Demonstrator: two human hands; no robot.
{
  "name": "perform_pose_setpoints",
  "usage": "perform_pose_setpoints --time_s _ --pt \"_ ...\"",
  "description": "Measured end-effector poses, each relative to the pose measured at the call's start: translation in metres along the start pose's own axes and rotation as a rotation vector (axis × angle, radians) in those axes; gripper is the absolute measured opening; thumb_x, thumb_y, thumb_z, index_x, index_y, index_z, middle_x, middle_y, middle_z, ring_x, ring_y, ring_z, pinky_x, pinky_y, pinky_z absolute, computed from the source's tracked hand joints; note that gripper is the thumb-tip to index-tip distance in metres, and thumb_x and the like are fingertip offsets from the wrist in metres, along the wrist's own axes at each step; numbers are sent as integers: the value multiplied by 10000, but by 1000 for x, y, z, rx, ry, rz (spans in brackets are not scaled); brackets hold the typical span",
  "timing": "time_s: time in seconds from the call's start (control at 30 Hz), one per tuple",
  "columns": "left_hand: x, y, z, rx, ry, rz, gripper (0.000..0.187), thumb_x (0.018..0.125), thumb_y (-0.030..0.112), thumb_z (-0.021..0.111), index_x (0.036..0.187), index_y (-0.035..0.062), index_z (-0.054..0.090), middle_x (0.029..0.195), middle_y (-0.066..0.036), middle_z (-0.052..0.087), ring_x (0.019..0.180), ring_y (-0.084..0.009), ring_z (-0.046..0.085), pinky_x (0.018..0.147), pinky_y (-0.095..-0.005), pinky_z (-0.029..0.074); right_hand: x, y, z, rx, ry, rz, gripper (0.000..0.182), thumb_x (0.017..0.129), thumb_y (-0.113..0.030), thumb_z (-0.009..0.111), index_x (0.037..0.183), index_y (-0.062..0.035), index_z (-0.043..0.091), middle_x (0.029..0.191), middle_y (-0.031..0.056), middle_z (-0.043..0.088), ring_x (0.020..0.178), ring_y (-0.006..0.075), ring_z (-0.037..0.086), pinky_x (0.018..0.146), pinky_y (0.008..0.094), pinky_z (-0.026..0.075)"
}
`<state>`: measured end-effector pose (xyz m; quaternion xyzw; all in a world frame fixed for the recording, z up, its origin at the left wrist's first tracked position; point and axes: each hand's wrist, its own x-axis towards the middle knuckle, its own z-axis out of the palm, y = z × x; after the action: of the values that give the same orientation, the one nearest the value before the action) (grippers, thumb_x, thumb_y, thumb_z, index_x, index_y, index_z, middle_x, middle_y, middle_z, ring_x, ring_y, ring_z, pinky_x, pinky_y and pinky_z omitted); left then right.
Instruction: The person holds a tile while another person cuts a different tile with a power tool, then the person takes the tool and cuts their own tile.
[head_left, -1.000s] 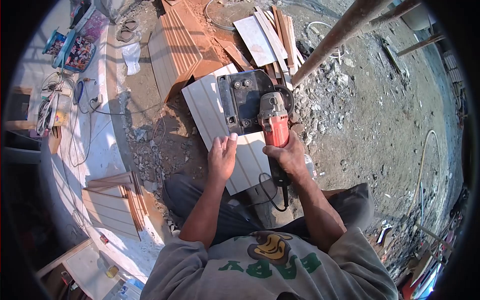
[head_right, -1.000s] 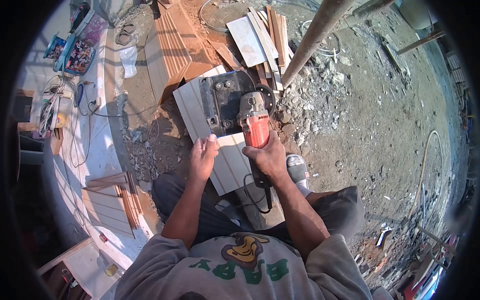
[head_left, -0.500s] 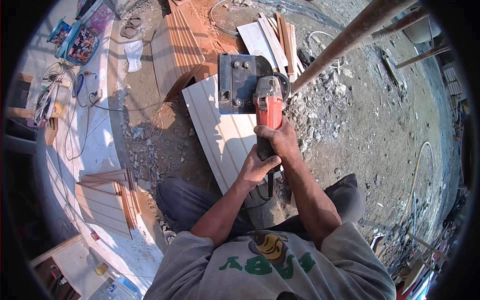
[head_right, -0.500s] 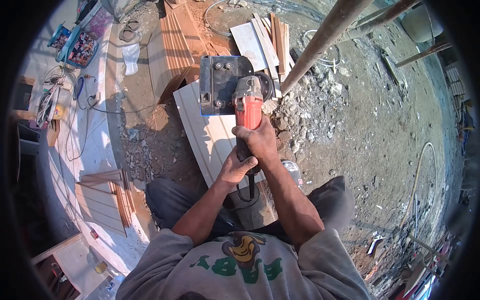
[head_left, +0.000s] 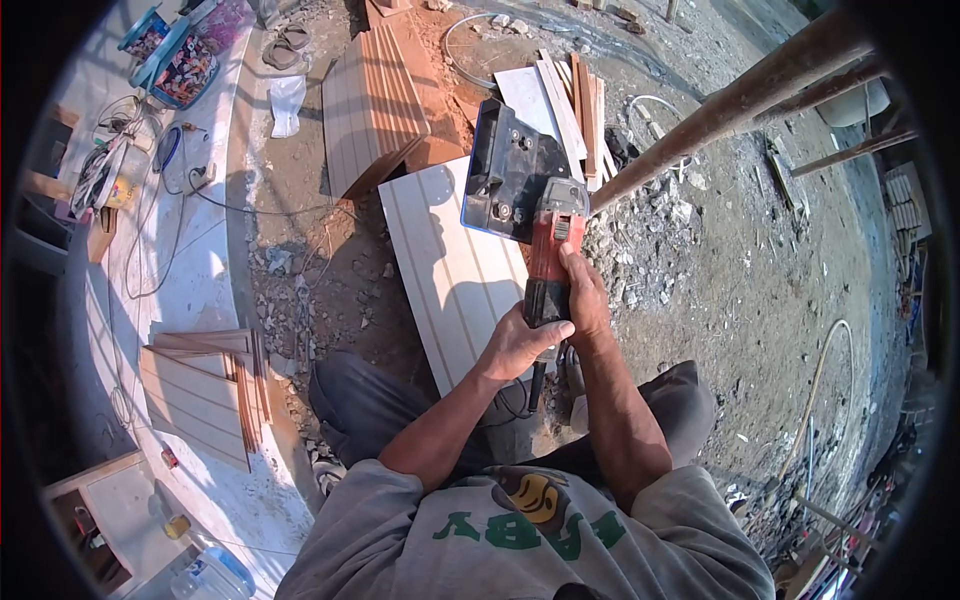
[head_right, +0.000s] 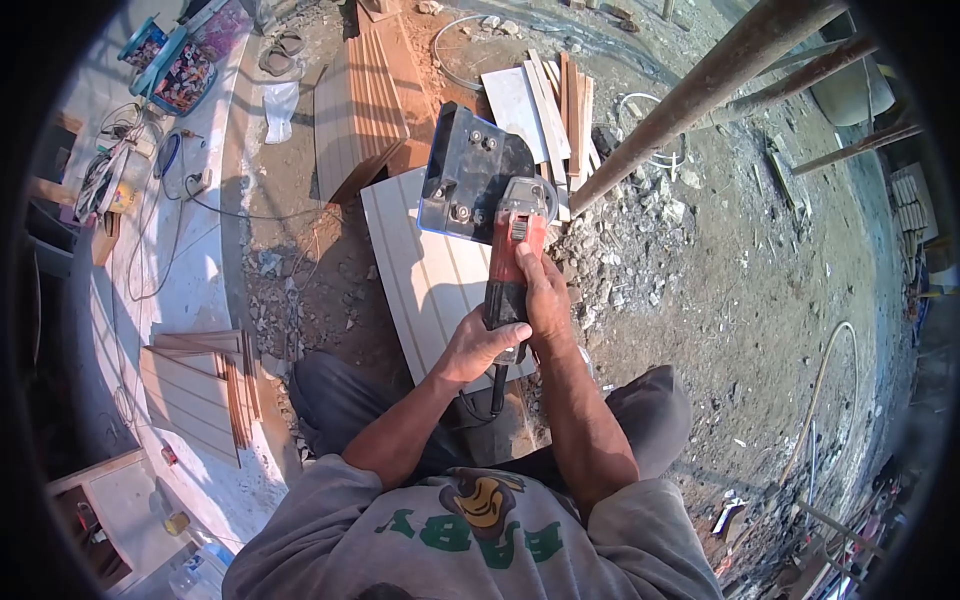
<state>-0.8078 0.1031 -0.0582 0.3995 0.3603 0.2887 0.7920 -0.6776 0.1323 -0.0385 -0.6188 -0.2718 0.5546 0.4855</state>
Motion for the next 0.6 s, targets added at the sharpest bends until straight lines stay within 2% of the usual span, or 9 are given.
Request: perform_pose_setpoints --time_s 0.03,0.13,0.2,0.27,0.33,0.4,0.47,0.53,0.6 --pt "1 -7 4 12 33 113 494 795 356 704 1077 -12 533 886 -21 561 791 -86 517 678 -250 448 5 9 -1 -25 46 -58 349 923 -358 499 941 -30 615 828 32 596 705 101 509 676 251 420" --pt "-2 -16 -2 116 9 112 473 809 346 692 1075 -14 538 863 -12 571 774 -82 518 678 -246 450 8 24 -10 -40 36 19 415 909 -387 510 1029 -7 623 862 67 611 762 122 532 713 246 413" --pt "-4 -24 -4 166 20 113 507 809 397 695 1069 -11 543 850 -10 579 766 -83 532 684 -249 459 8 34 -10 -6 56 76 425 910 -397 502 1014 -5 629 858 74 616 759 126 537 714 258 421" --pt "-6 -35 -4 336 133 66 574 791 479 694 1056 -10 551 858 -29 595 782 -82 554 682 -260 469 12 49 -11 47 154 0 420 908 -400 499 969 -4 627 828 63 611 745 141 550 718 274 431" --pt "-11 -32 -3 298 81 -19 653 758 548 693 1045 -21 553 874 -68 616 811 -120 590 703 -289 485 4 47 -14 139 93 112 408 911 -392 493 954 -7 622 814 56 609 716 146 569 691 280 454" --pt "-15 -34 1 474 202 16 684 738 559 706 1043 -33 551 861 -94 630 816 -165 611 722 -320 494 -6 39 -11 352 28 229 406 912 -383 488 987 -4 612 827 62 612 690 147 586 646 268 473" --pt "-17 -37 0 462 212 18 758 699 618 702 1037 -44 549 846 -115 639 820 -209 629 734 -346 499 -11 40 -8 383 34 208 402 903 -389 503 992 -10 604 820 61 610 664 140 585 612 257 480" --pt "-20 -34 0 559 238 -8 865 662 703 658 976 -92 524 772 -209 630 777 -335 656 699 -401 510 -12 46 -7 348 107 220 411 887 -414 526 986 -21 593 806 59 605 655 145 584 607 259 479" --pt "-20 -38 -2 627 255 -44 890 654 725 645 987 -92 526 784 -197 633 794 -319 657 710 -384 510 -9 54 -5 377 105 220 416 883 -427 528 982 -27 588 800 61 602 655 147 584 596 263 480"
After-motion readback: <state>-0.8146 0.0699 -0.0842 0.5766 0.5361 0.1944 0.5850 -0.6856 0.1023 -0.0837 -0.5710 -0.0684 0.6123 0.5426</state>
